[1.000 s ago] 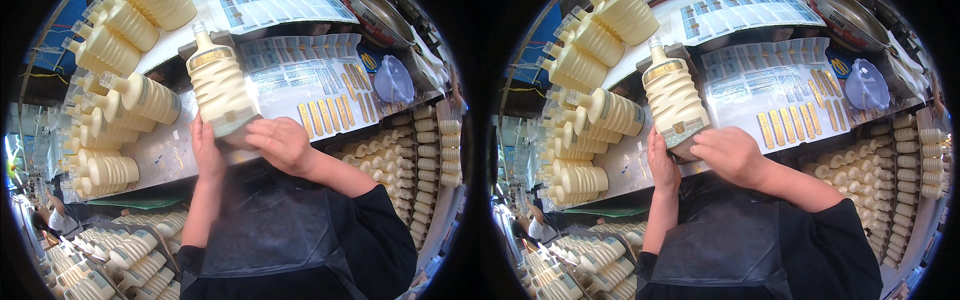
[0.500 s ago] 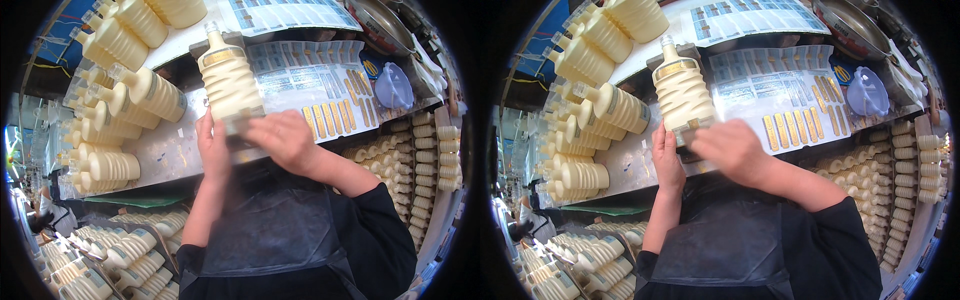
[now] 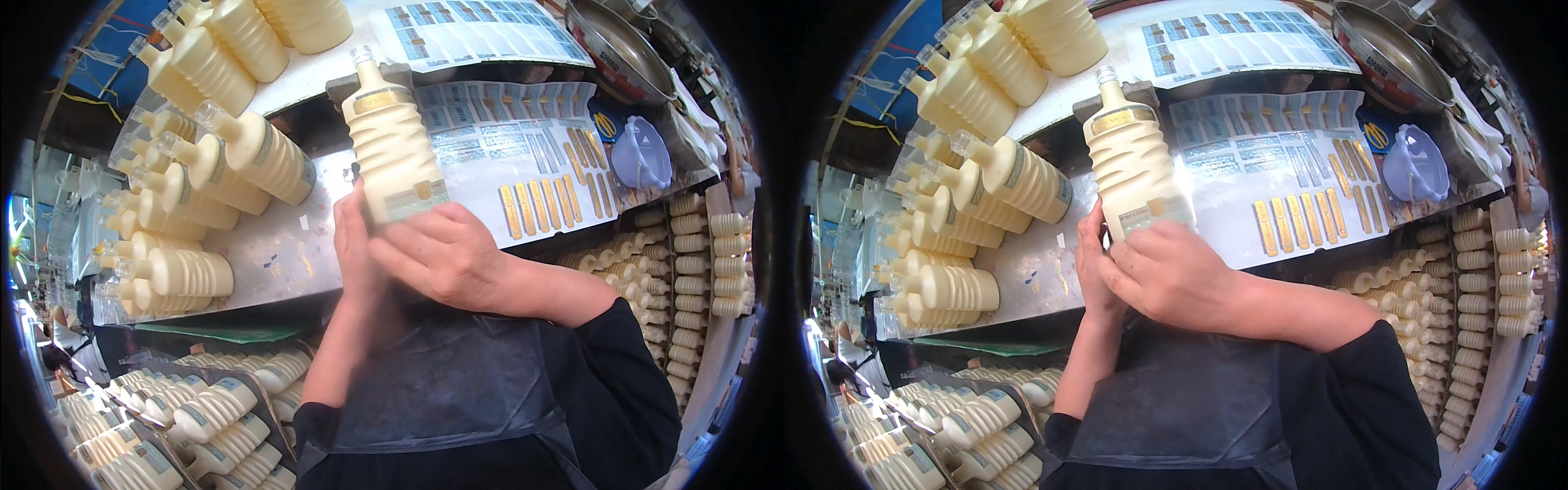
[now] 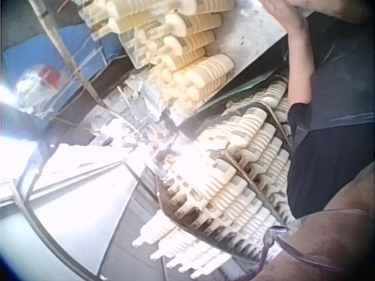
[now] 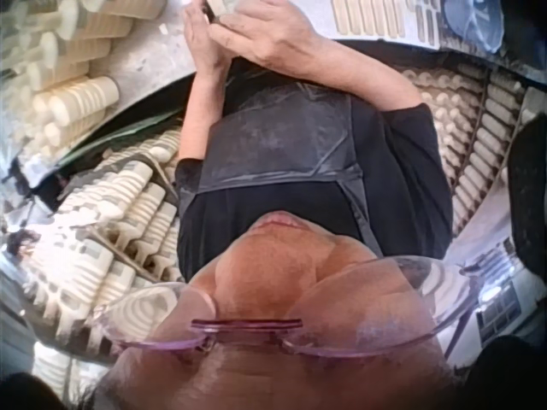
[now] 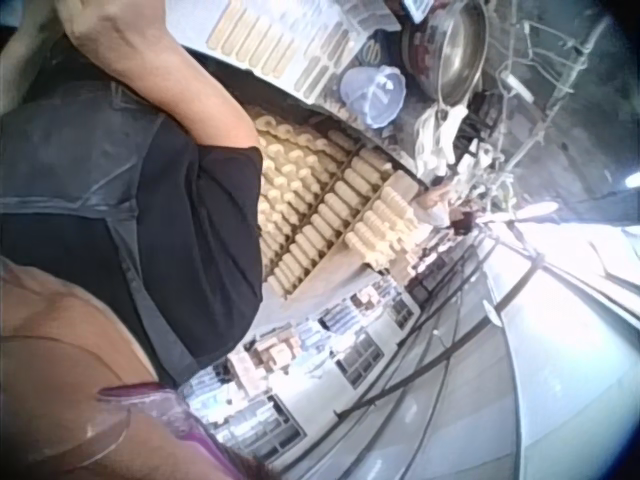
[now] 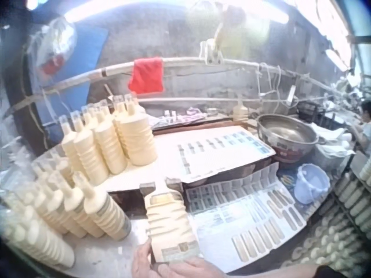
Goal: The person applies adhesive labels to the neck and body of cream-colored plastic bottles. They peel each label from a sheet, position it on the bottle, and smooth it down with their fingers. Finished bottles are placed on a nearby table.
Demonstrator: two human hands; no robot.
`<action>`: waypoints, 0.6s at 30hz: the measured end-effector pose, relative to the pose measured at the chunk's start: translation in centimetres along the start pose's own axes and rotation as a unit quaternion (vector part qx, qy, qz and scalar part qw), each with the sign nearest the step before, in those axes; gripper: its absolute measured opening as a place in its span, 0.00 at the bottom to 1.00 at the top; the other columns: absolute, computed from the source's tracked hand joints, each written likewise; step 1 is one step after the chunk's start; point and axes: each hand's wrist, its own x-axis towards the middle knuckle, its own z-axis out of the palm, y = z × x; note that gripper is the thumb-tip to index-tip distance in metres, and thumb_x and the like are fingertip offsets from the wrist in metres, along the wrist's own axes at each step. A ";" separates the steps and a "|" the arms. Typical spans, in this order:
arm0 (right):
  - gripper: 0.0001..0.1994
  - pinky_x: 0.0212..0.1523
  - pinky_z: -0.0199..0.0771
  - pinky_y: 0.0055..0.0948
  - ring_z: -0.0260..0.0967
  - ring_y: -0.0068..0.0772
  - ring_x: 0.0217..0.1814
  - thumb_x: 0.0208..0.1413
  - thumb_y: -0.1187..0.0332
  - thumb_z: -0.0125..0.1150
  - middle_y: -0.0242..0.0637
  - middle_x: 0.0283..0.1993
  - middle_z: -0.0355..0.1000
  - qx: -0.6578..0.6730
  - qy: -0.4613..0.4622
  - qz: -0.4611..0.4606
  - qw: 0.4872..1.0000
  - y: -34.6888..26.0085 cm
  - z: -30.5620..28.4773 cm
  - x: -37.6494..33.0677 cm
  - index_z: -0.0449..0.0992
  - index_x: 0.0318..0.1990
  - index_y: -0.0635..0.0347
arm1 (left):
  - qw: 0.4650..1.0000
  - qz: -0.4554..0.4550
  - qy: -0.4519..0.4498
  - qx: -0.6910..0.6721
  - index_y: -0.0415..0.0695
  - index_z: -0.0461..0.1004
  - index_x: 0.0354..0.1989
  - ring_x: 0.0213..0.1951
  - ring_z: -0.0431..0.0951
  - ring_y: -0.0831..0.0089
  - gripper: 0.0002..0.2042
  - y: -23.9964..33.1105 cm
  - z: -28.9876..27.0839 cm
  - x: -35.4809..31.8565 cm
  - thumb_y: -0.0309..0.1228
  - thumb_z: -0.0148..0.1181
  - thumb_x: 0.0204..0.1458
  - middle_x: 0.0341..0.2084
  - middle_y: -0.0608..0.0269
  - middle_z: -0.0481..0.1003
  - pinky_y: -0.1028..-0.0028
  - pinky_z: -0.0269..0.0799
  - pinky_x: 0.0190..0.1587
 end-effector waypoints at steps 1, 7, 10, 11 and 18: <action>0.15 0.39 0.68 0.30 0.71 0.30 0.39 0.47 0.71 0.61 0.32 0.40 0.73 -0.016 0.008 0.004 1.000 0.1 0.2 0.6 0.78 0.45 0.61 | 0.999 0.006 -0.002 0.048 0.39 0.67 0.68 0.58 0.71 0.68 0.23 0.1 -0.4 0.0 0.40 0.40 0.75 0.55 0.58 0.70 0.67 0.65 0.64; 0.10 0.38 0.65 0.30 0.68 0.32 0.36 0.46 0.72 0.59 0.32 0.33 0.66 -0.001 -0.023 0.005 1.000 -0.5 1.9 0.9 0.76 0.39 0.58 | 0.987 0.121 -0.024 0.100 0.41 0.65 0.70 0.58 0.71 0.66 0.22 -1.8 -1.1 0.4 0.37 0.40 0.74 0.57 0.56 0.71 0.66 0.61 0.67; 0.12 0.35 0.70 0.35 0.72 0.36 0.33 0.48 0.74 0.62 0.34 0.33 0.73 0.047 0.002 0.064 0.997 0.2 1.2 0.6 0.78 0.43 0.58 | 0.998 0.014 0.019 -0.060 0.36 0.66 0.69 0.61 0.69 0.66 0.24 -1.4 -0.3 0.4 0.39 0.35 0.75 0.59 0.56 0.71 0.65 0.58 0.69; 0.13 0.35 0.71 0.37 0.73 0.37 0.32 0.49 0.74 0.63 0.35 0.33 0.74 0.068 0.018 0.090 0.993 0.6 1.1 0.4 0.78 0.44 0.59 | 0.986 -0.054 0.051 -0.150 0.35 0.67 0.68 0.62 0.69 0.66 0.25 -1.1 0.0 0.4 0.41 0.34 0.76 0.59 0.56 0.71 0.65 0.57 0.70; 0.15 0.28 0.74 0.35 0.76 0.43 0.23 0.57 0.61 0.70 0.43 0.23 0.77 0.092 0.029 0.431 0.897 4.6 0.9 -3.9 0.76 0.45 0.60 | 0.996 -0.041 0.030 -0.077 0.35 0.65 0.67 0.62 0.68 0.69 0.22 -2.1 -0.1 0.5 0.37 0.45 0.73 0.59 0.57 0.71 0.67 0.58 0.69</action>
